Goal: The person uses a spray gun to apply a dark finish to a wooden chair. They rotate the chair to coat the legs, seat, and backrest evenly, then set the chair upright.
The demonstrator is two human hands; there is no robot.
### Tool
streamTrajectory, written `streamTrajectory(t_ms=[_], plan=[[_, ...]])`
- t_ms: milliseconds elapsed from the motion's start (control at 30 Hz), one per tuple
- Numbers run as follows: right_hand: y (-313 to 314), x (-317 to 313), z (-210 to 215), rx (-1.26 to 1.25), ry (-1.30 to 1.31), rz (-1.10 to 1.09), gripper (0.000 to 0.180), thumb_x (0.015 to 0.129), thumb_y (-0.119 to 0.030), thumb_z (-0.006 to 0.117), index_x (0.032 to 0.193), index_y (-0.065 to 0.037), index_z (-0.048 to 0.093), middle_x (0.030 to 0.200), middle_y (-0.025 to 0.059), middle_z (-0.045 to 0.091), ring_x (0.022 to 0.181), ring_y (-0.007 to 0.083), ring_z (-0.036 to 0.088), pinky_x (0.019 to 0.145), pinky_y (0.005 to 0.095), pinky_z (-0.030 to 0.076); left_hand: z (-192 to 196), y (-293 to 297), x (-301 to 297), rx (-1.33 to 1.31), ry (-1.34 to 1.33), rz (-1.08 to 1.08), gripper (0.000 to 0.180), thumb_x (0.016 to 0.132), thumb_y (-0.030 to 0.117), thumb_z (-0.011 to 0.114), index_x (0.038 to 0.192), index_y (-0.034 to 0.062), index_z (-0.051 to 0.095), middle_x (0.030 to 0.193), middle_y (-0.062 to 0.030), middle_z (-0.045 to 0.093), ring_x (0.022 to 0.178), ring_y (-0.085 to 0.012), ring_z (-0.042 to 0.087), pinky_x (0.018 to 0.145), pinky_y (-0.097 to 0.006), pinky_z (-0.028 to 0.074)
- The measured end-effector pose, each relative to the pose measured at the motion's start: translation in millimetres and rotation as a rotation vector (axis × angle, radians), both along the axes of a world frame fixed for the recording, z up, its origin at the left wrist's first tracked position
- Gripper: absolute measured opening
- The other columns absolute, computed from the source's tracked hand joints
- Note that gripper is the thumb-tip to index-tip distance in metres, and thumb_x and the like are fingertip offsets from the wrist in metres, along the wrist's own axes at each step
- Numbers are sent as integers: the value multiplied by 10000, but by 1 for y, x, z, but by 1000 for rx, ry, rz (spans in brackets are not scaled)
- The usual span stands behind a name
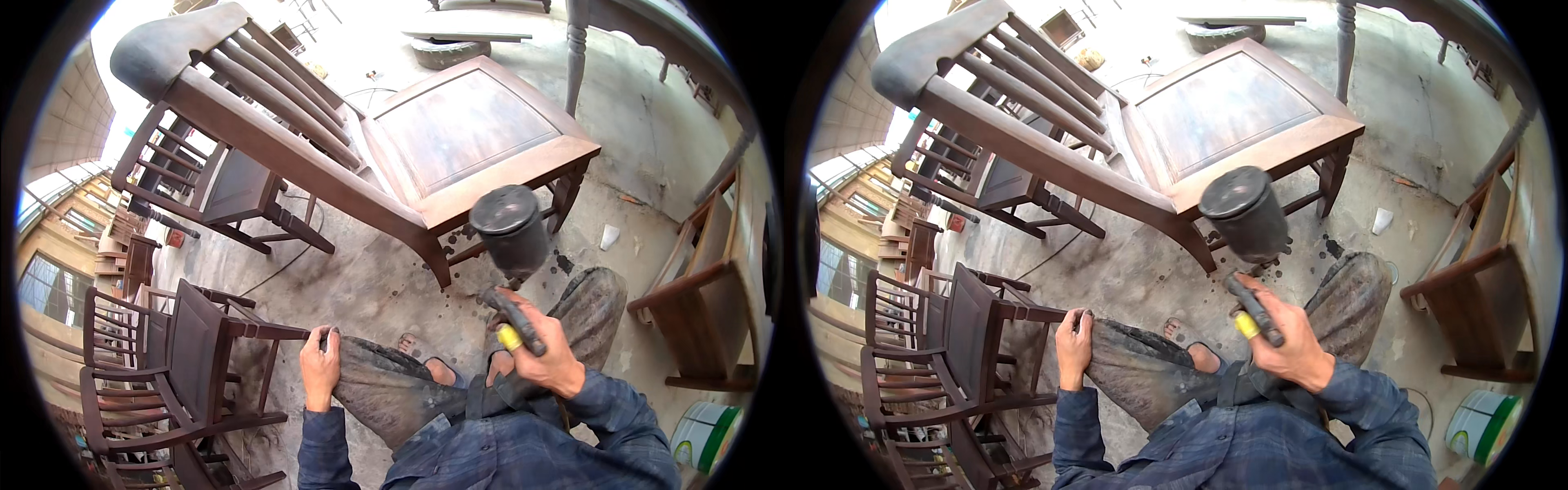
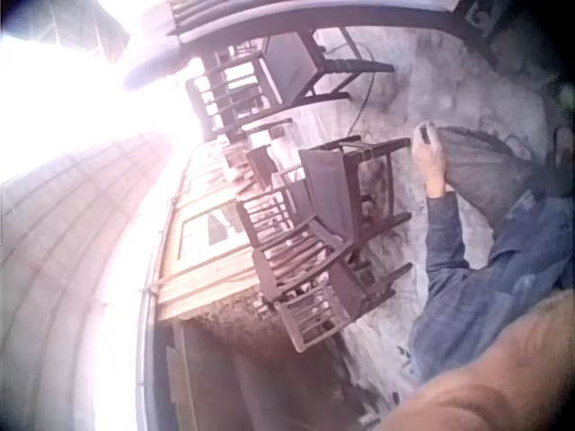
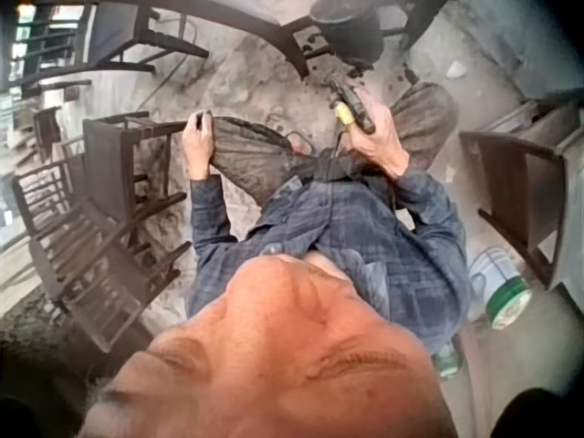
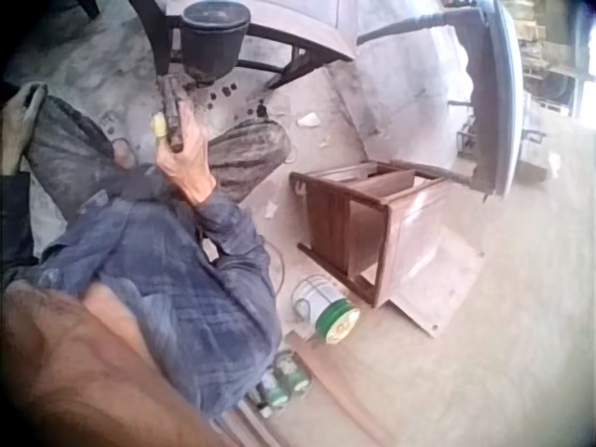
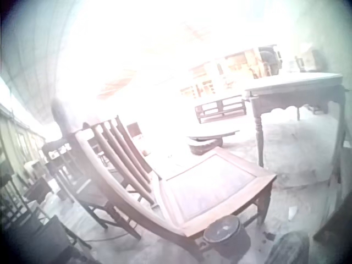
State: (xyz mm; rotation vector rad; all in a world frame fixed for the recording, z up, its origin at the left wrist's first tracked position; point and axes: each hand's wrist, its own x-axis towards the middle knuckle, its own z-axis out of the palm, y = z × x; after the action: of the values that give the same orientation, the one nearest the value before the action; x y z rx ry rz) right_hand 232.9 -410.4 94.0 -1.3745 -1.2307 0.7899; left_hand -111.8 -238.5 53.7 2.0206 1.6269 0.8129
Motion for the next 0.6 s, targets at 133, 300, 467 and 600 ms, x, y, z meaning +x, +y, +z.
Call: streamTrajectory(t_ms=[133,300,467,600], plan=[[0,-13,2,103,-25,53,466,831,75,652,1287,98,558,1344,270,609,1193,385,653,964,344,507,2,-5,1,10,-2,-15,226,948,190,665,1055,-9,681,918,-219,718,854,-344,710,768,-380,532],[0,-17,25,171,-93,64,454,832,61,658,1274,104,563,1357,272,603,1190,375,660,968,346,505,5,-5,2,10,3,-12,245,952,214,657,1061,-3,688,951,-212,724,893,-357,709,789,-386,533],[2,-21,50,262,-187,49,457,827,56,651,1274,105,566,1354,269,608,1169,356,674,956,329,503,2,-5,-1,-4,-7,-4,263,955,232,657,1079,4,695,983,-210,730,922,-367,711,805,-399,540],[2,-18,45,239,-187,51,390,829,60,650,1208,116,579,1321,288,616,1102,366,693,905,330,513,-2,-4,-4,10,-13,-2,251,957,221,659,1076,3,691,983,-210,731,924,-363,713,805,-396,541]])
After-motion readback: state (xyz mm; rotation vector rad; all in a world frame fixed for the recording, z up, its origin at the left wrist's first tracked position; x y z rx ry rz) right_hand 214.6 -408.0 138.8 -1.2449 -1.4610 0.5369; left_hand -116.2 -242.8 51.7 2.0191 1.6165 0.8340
